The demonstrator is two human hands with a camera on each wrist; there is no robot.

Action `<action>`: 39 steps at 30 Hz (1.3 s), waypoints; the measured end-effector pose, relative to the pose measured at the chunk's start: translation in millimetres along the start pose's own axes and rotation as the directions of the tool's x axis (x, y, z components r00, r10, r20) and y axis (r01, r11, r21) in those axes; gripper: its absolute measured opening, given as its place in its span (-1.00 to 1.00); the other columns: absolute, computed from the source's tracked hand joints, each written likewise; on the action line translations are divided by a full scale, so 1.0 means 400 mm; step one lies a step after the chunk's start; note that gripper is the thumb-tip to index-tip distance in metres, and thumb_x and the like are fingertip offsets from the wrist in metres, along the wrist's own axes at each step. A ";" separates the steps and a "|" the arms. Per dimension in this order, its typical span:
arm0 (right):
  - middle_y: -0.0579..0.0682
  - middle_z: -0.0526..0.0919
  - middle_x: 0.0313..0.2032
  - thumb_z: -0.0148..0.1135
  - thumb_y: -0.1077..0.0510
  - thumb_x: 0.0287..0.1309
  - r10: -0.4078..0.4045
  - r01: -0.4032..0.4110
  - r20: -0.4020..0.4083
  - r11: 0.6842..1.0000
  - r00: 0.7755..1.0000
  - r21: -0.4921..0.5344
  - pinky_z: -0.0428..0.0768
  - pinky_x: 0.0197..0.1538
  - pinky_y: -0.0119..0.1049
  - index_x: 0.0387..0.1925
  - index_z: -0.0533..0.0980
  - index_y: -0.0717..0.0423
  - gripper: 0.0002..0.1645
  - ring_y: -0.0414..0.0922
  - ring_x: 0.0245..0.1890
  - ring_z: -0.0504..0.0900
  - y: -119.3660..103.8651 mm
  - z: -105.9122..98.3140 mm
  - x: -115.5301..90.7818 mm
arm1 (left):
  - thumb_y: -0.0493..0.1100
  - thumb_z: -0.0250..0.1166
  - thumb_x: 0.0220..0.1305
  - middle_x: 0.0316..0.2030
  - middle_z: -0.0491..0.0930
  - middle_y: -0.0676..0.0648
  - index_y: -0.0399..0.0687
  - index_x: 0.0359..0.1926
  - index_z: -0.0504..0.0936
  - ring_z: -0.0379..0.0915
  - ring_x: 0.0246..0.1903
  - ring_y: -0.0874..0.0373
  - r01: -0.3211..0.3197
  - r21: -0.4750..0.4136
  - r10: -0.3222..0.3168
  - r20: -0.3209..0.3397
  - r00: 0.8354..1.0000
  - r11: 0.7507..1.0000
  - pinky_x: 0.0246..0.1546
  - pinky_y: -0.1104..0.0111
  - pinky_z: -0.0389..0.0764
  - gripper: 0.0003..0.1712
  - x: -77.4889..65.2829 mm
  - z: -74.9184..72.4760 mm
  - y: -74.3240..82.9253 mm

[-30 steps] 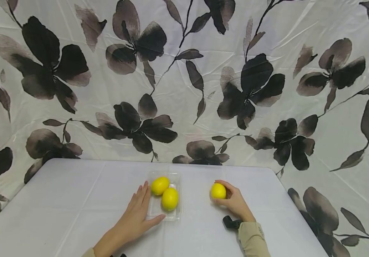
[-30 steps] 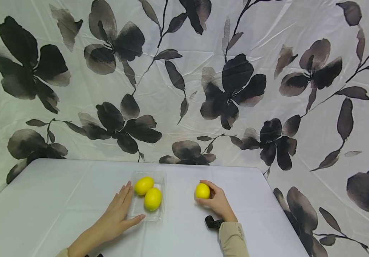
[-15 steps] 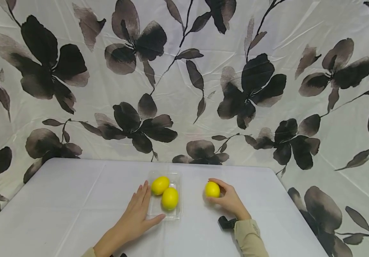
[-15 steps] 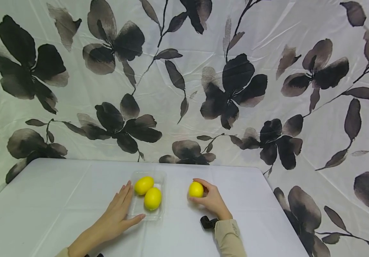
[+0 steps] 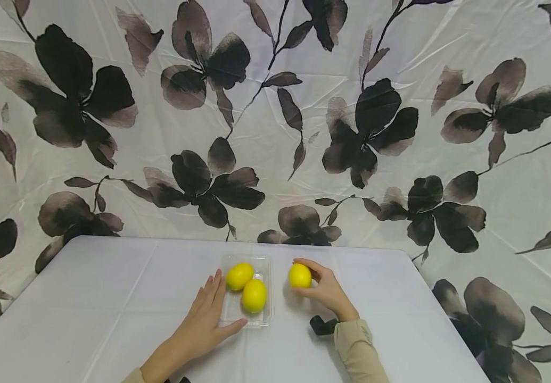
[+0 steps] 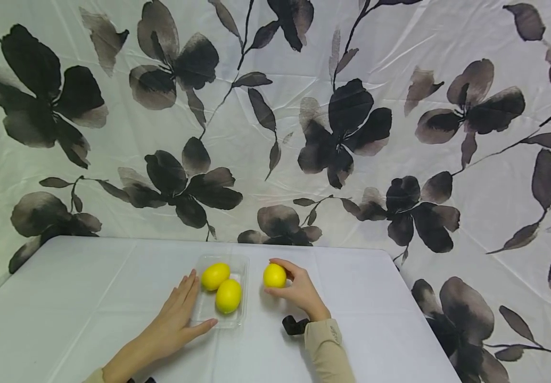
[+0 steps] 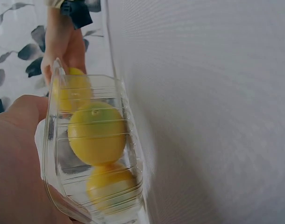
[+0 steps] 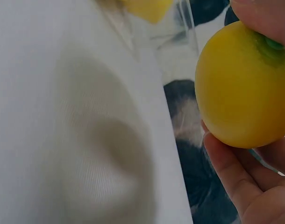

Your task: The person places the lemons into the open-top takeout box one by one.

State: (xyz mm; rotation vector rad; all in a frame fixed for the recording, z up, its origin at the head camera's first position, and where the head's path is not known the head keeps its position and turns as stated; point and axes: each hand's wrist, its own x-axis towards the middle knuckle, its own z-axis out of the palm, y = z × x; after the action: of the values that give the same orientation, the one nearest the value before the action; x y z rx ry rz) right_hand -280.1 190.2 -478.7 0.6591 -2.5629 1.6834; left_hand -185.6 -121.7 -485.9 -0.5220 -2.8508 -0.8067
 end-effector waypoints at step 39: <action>-0.19 0.57 0.15 0.61 0.06 -0.09 -0.219 0.245 0.346 0.969 0.912 -0.034 0.52 0.16 -0.31 0.23 0.49 -0.04 -0.21 -0.25 0.05 0.52 -0.156 0.231 0.048 | 0.46 0.17 0.23 0.53 -0.22 -0.35 -0.46 0.50 -0.11 -0.31 0.50 -0.28 -0.008 -0.002 0.008 -0.011 1.000 1.000 0.42 -0.22 -0.10 0.28 0.003 -0.005 0.018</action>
State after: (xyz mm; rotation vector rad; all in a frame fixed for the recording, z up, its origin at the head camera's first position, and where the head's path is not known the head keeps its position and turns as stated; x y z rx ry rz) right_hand -255.6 81.4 -458.8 1.2958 -2.6078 1.4989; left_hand -183.9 -116.9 -480.5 -0.5276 -2.8364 -0.8094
